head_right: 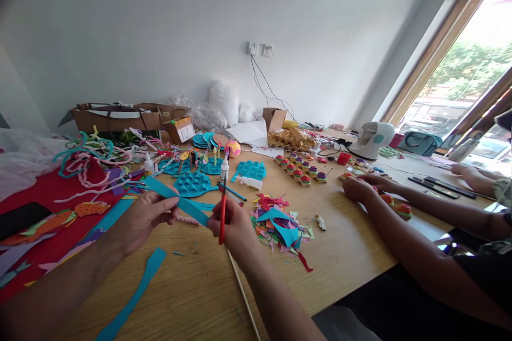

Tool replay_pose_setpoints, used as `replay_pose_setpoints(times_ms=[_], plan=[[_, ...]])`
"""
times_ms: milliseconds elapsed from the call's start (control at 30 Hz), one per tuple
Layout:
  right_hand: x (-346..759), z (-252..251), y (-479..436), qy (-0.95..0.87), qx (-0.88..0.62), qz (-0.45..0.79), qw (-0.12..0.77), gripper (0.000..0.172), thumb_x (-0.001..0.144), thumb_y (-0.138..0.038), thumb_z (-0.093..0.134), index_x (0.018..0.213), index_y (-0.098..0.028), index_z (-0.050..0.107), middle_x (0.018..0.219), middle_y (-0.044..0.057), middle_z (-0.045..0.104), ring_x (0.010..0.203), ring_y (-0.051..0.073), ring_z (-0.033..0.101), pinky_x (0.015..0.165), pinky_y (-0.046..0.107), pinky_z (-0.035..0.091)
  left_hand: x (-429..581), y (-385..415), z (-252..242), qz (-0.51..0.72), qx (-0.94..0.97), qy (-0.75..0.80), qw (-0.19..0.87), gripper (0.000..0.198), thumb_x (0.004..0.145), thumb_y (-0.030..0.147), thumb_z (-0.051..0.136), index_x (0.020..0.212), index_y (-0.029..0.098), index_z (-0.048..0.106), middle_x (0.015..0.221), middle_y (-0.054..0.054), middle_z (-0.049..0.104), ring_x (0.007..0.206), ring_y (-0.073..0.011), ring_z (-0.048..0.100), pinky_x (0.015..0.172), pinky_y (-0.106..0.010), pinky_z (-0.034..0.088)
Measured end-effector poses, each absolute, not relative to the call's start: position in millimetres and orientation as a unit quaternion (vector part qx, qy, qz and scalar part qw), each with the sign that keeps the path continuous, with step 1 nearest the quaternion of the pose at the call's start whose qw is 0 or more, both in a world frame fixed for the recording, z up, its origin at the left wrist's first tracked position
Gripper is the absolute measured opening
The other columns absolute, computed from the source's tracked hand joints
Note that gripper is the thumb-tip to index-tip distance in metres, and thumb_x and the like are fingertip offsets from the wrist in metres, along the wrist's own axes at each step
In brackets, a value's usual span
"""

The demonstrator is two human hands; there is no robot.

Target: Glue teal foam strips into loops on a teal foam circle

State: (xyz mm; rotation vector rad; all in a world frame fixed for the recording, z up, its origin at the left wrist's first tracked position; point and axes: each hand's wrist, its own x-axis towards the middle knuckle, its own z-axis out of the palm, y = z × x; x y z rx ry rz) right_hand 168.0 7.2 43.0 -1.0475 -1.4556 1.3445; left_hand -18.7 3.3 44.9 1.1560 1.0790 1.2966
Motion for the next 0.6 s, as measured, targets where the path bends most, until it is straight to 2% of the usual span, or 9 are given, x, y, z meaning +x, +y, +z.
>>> replay_pose_setpoints(times_ms=[133, 233, 333, 467, 600], plan=[[176, 46, 40, -0.593, -0.426, 0.522, 0.440, 0.024, 0.059, -0.027, 0.063, 0.075, -0.018, 0.048, 0.057, -0.007, 0.048, 0.047, 0.007, 0.044, 0.046, 0.021, 0.034, -29, 23, 46, 0.530, 0.466, 0.467, 0.532, 0.027, 0.062, 0.039, 0.069, 0.059, 0.015, 0.056, 0.055, 0.001, 0.057, 0.053, -0.0109, 0.052, 0.049, -0.022, 0.041], [178, 36, 65, -0.631, -0.473, 0.468, 0.398, 0.022, 0.061, -0.027, 0.060, 0.075, -0.018, 0.047, 0.057, -0.008, 0.047, 0.048, 0.008, 0.046, 0.048, 0.022, 0.037, -38, 39, 38, 0.517, 0.462, 0.494, 0.524, 0.028, 0.060, 0.039, 0.070, 0.062, 0.015, 0.057, 0.058, 0.000, 0.058, 0.053, -0.0104, 0.053, 0.049, -0.021, 0.041], [178, 20, 88, -0.653, -0.511, 0.430, 0.357, 0.017, 0.060, -0.021, 0.059, 0.071, -0.018, 0.047, 0.055, -0.007, 0.046, 0.048, 0.009, 0.046, 0.049, 0.023, 0.038, -45, 53, 24, 0.496, 0.463, 0.527, 0.511, 0.027, 0.057, 0.037, 0.070, 0.064, 0.015, 0.055, 0.057, 0.002, 0.058, 0.050, -0.0090, 0.053, 0.048, -0.020, 0.042], [178, 5, 106, -0.686, -0.558, 0.360, 0.298, 0.017, 0.056, -0.010, 0.060, 0.065, -0.018, 0.048, 0.053, -0.007, 0.046, 0.049, 0.009, 0.044, 0.048, 0.022, 0.033, -47, 67, 3, 0.444, 0.482, 0.570, 0.495, 0.023, 0.057, 0.034, 0.067, 0.063, 0.016, 0.054, 0.052, 0.003, 0.057, 0.046, -0.0103, 0.054, 0.046, -0.022, 0.043], [176, 0, 116, -0.720, -0.590, 0.278, 0.238, 0.019, 0.056, -0.006, 0.060, 0.058, -0.018, 0.047, 0.053, -0.005, 0.046, 0.052, 0.010, 0.042, 0.049, 0.022, 0.027, -48, 77, -13, 0.388, 0.510, 0.611, 0.466, 0.016, 0.057, 0.030, 0.062, 0.061, 0.016, 0.053, 0.047, 0.003, 0.055, 0.041, -0.0130, 0.055, 0.039, -0.021, 0.038]])
